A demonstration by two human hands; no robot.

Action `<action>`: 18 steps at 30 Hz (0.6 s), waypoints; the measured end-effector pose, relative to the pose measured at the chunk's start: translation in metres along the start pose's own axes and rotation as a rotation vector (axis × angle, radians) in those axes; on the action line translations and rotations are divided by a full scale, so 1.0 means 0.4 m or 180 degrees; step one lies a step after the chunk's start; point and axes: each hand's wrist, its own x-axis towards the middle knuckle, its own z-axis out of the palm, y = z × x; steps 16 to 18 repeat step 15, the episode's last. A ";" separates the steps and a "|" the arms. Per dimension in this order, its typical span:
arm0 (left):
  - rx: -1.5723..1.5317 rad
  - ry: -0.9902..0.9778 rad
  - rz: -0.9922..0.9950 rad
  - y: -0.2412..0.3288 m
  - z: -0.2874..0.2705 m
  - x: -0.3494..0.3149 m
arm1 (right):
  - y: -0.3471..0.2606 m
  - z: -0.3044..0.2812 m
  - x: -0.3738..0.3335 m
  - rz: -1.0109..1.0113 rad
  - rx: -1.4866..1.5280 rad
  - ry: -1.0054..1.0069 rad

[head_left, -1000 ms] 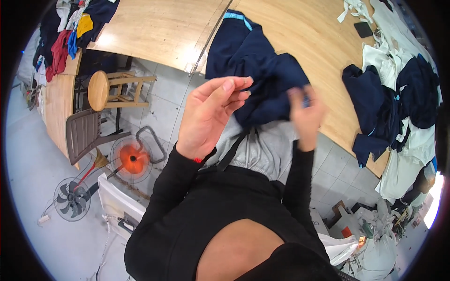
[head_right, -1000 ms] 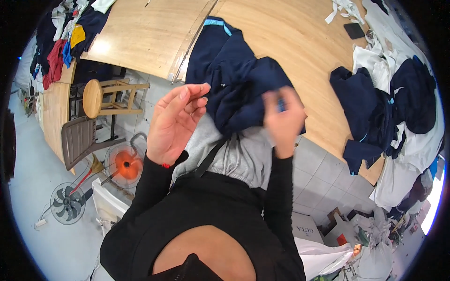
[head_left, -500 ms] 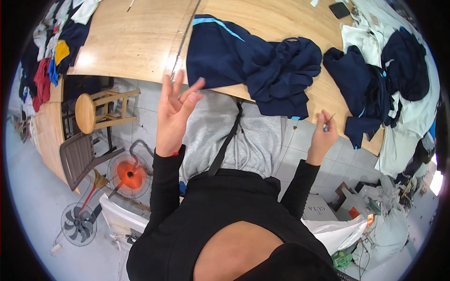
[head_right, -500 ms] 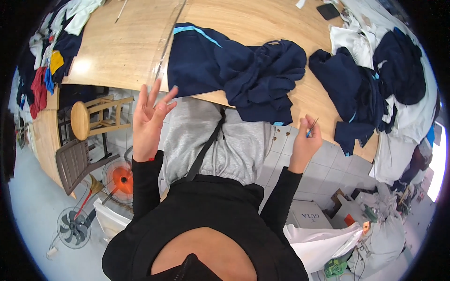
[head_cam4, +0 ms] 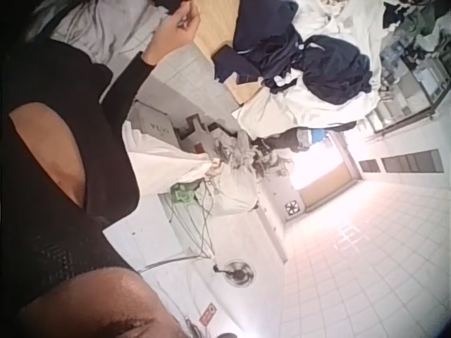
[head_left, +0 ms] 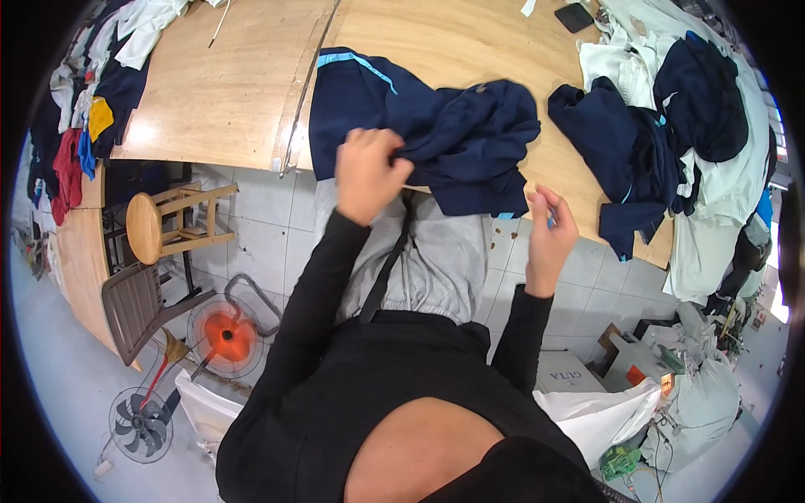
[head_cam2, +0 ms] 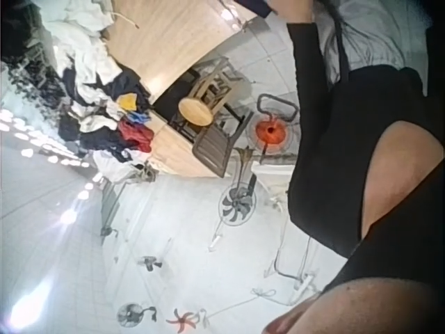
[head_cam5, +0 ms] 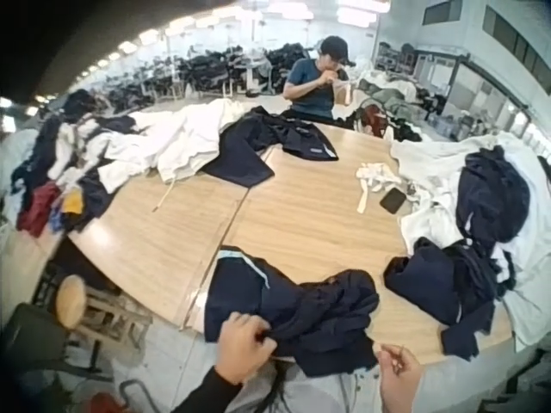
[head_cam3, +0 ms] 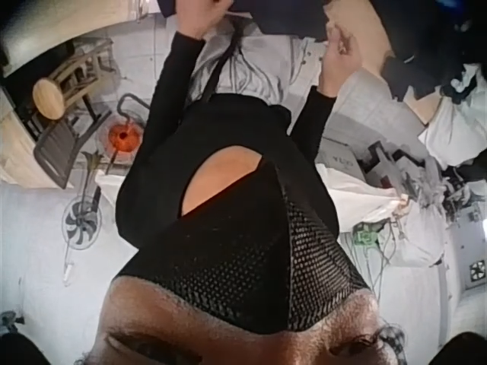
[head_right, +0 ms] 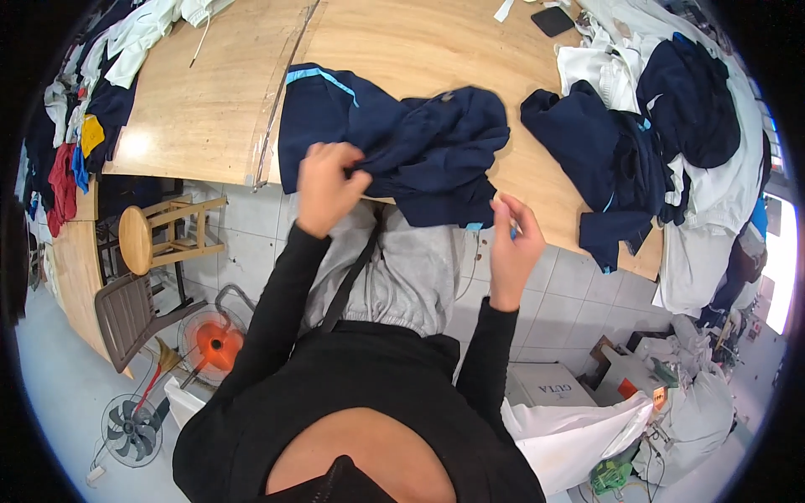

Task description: Trimming loose threads from blue athletic pants using small hand clippers.

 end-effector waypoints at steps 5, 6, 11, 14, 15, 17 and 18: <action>-0.0804 0.0401 -0.0924 -0.084 -0.172 -0.060 | 0.096 -0.091 0.012 0.0607 -0.0484 0.0343; -0.0778 0.0417 -0.0914 -0.087 -0.177 -0.056 | 0.097 -0.072 0.024 0.0505 -0.0382 0.0177; -0.0223 -0.0106 -0.0325 -0.084 -0.143 -0.036 | 0.129 0.162 0.170 -0.0088 -0.0091 0.0191; -0.1264 0.0156 -0.0516 0.007 -0.136 -0.027 | 0.101 0.226 0.193 0.0485 -0.0748 -0.0518; -0.1465 0.0171 -0.0380 0.026 -0.142 -0.034 | 0.078 0.228 0.182 0.0661 -0.1022 -0.0730; -0.1465 0.0171 -0.0380 0.026 -0.142 -0.034 | 0.078 0.228 0.182 0.0661 -0.1022 -0.0730; -0.1465 0.0171 -0.0380 0.026 -0.142 -0.034 | 0.078 0.228 0.182 0.0661 -0.1022 -0.0730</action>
